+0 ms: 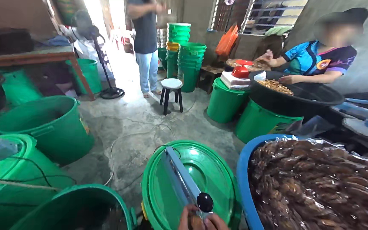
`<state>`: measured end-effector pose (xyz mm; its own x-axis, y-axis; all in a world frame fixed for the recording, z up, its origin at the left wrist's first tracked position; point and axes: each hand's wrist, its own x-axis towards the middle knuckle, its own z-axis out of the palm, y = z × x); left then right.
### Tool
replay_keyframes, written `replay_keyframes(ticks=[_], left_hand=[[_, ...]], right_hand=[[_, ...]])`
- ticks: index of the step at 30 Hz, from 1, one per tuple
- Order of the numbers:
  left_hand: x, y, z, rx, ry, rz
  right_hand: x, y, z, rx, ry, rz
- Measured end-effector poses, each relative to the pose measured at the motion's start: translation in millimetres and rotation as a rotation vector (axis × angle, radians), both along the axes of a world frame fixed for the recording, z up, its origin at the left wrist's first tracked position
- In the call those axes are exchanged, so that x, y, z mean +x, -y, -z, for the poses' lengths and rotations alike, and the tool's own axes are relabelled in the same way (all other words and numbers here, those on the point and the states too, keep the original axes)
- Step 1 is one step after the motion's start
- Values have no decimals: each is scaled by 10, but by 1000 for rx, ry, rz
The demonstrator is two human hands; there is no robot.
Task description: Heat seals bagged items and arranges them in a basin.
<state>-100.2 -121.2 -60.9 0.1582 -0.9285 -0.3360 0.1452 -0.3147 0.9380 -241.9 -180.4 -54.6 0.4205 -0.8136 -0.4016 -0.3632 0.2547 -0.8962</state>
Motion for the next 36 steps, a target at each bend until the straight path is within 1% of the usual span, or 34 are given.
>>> replay_keyframes(ticks=[2,4,6,8,9,11,12,13,14,15,16,17,18,19,20,21,23,25,26,27,30,32,33,36], left_hand=[[44,31,90,14,71,-74],[109,140,176,-9,195,-159],[187,321,288,-37,275,-270],[296,478,355,-39,291,-330],[360,537,342,-31,294,-333],[491,641,266,1,313,-313],[556,679,233,15,328,-303],[621,718,200,26,343,-296],[681,756,161,35,349,-289],[731,787,129,44,347,-281],[769,804,113,50,337,-273],[801,814,120,54,327,-269],[838,820,147,55,316,-267],[884,824,187,49,312,-269],[932,823,224,44,306,-278],[975,811,266,40,292,-301],[1025,766,365,24,192,-406],[990,720,378,33,9,-554],[962,696,358,53,-62,-597],[935,675,340,69,-112,-599],[831,718,349,63,-201,-469],[739,767,306,98,-220,-385],[717,776,258,122,-181,-357],[709,778,192,119,36,-332]], right_hand=[[73,124,34,-152,-88,-40],[215,276,79,-295,-90,-4],[387,488,213,-446,-105,-59],[551,717,267,-477,-228,-156],[631,834,237,-469,-283,-172],[729,1052,-5,-414,-314,-152],[730,1121,-196,-371,-275,-163],[705,1142,-430,-333,-234,-239],[668,1125,-637,-335,-223,-385],[641,1065,-793,-379,-278,-571],[642,957,-883,-418,-405,-737],[667,828,-890,-452,-557,-850],[711,710,-836,-454,-687,-899],[752,627,-730,-449,-768,-897],[770,573,-598,-464,-797,-852],[761,526,-473,-530,-794,-776],[709,441,-265,-726,-731,-618],[659,396,-90,-928,-610,-497],[653,383,-40,-980,-565,-465],[654,377,-20,-1000,-538,-448],[630,397,-45,-961,-523,-433],[584,408,-61,-901,-504,-444],[573,421,-77,-864,-493,-459],[560,473,-135,-762,-474,-491]])
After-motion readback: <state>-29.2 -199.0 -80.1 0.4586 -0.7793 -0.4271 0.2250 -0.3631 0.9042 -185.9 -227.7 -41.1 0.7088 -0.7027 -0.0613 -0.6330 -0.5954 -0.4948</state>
